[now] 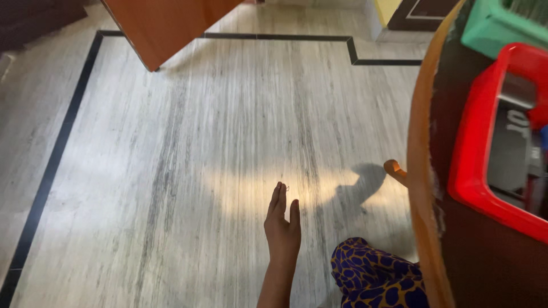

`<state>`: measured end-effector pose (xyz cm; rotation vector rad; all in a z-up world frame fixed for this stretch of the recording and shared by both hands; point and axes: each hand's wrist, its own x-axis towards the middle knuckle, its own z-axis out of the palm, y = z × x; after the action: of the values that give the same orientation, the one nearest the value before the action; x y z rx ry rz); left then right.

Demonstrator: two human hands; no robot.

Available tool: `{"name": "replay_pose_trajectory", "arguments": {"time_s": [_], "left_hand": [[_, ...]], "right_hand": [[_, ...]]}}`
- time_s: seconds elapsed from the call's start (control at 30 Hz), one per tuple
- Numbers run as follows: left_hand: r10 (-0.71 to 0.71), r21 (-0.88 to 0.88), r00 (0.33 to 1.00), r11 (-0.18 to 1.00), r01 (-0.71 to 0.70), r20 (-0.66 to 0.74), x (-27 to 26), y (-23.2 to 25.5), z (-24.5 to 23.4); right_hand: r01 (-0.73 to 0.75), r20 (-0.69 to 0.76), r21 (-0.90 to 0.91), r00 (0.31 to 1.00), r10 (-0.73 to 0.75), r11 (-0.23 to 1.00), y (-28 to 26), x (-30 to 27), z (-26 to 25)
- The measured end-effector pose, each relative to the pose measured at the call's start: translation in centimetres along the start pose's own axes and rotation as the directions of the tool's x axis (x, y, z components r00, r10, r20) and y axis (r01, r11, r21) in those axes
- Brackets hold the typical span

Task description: The person organizes stationery items on a round table. They place a power adapter into a red container, then sort colorful rubber bands and paper clips into compartments of a small clear box. The person also picks up a dropped paper clip from the floor and returns it to the box.

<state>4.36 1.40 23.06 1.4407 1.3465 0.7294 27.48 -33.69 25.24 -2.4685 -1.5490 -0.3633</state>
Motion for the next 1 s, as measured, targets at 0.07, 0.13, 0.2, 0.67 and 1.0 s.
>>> {"name": "replay_pose_trajectory", "arguments": {"time_s": [0.07,0.13,0.2,0.67,1.0], "left_hand": [[0.032,-0.140,0.995,0.989,-0.045,-0.096,-0.1,4.7,-0.7],[0.091,-0.267,0.976,0.953,-0.143,-0.197,-1.0,8.7,-0.8],[0.099,-0.454,0.976,0.873,-0.179,-0.194,-2.2,12.0,-1.2],[0.542,-0.575,0.823,0.624,-0.529,-0.168,-15.2,27.6,-0.3],[0.670,-0.753,0.621,0.631,-0.187,0.407,-23.6,34.3,9.6]], "right_hand": [[0.023,-0.050,0.022,0.999,-0.022,0.999,0.4,1.9,-0.2],[0.052,-0.102,0.046,0.994,-0.047,0.998,1.1,3.4,-0.3],[0.077,-0.140,0.050,0.988,-0.069,0.996,1.6,4.0,-2.0],[0.340,-0.170,0.255,0.937,-0.304,0.905,-7.4,9.1,-22.4],[-0.024,-0.148,0.937,0.877,0.456,0.350,-3.7,8.3,-24.0]]}}
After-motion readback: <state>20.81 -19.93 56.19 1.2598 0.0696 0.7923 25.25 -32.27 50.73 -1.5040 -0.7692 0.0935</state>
